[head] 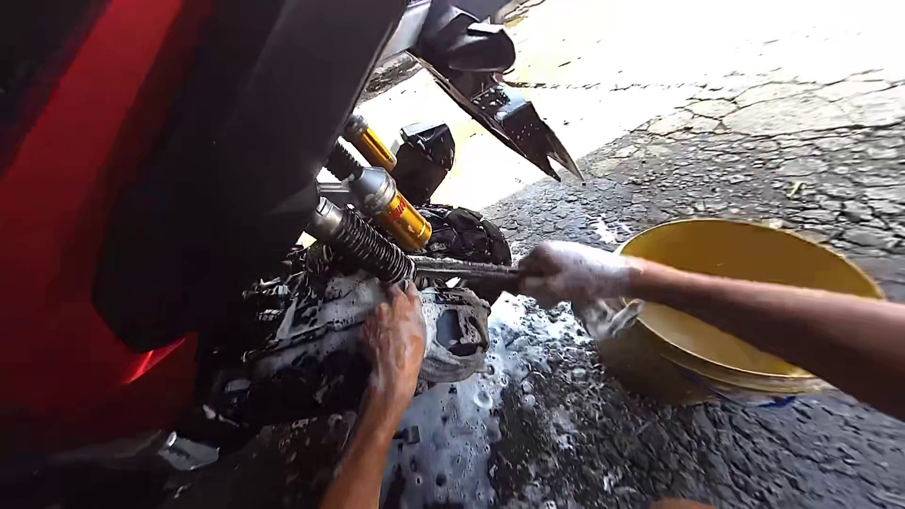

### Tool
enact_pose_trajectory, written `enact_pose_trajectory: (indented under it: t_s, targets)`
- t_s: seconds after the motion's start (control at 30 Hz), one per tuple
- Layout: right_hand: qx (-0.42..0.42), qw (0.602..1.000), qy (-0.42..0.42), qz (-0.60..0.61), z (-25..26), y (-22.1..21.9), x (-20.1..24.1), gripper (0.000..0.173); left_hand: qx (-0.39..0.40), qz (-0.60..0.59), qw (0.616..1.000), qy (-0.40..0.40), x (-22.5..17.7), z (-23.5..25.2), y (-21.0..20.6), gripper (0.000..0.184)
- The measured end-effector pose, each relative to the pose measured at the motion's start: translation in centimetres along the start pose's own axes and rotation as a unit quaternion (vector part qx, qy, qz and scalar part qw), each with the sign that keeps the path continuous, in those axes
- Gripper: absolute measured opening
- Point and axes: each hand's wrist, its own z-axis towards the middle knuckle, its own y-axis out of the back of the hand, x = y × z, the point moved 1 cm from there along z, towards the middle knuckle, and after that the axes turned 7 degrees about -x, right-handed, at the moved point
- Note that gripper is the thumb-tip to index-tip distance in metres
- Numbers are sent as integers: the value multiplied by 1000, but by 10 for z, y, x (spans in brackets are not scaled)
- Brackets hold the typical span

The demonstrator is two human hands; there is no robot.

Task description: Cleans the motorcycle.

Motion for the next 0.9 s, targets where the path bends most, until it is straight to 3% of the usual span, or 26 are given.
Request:
enact_pose_trajectory:
  t_s: [0.1, 0.17, 0.27, 0.33, 0.43, 0.57, 0.63, 0.7, 0.83, 0.9]
  targets:
    - [130, 985, -102, 48, -12, -17, 19, 28, 22, -62, 998, 17, 1, -3, 8, 54]
    - [164, 970, -163, 80, -17, -15, 38, 28, 78, -132, 987, 40, 4, -5, 12, 52]
    - [184, 939, -241, 163, -30, 6, 50, 13, 175, -266, 940, 125, 7, -2, 29, 43]
    - [211, 915, -283, 193, -45, 22, 58, 6, 189, -357, 892, 206, 6, -5, 32, 45]
    - [243, 924, -279, 94, -47, 51, 73, 12, 174, -419, 835, 311, -11, -18, 25, 43]
    - [194, 928, -313, 54, -9, 75, 75, 13, 195, -392, 835, 333, -25, -31, 35, 47]
    - [179, 933, -310, 29, 11, 72, 61, 9, 202, -381, 839, 333, -25, -41, 42, 47]
    - [216, 932, -276, -90, 26, 64, 52, 14, 213, -361, 841, 342, -27, -53, 50, 45]
    - [269, 936, -131, -184, 35, 53, 53, 22, 223, -317, 844, 370, -45, -62, 58, 46]
    - [288, 934, -98, -186, 35, 58, 51, 21, 215, -303, 841, 394, -54, -60, 56, 48]
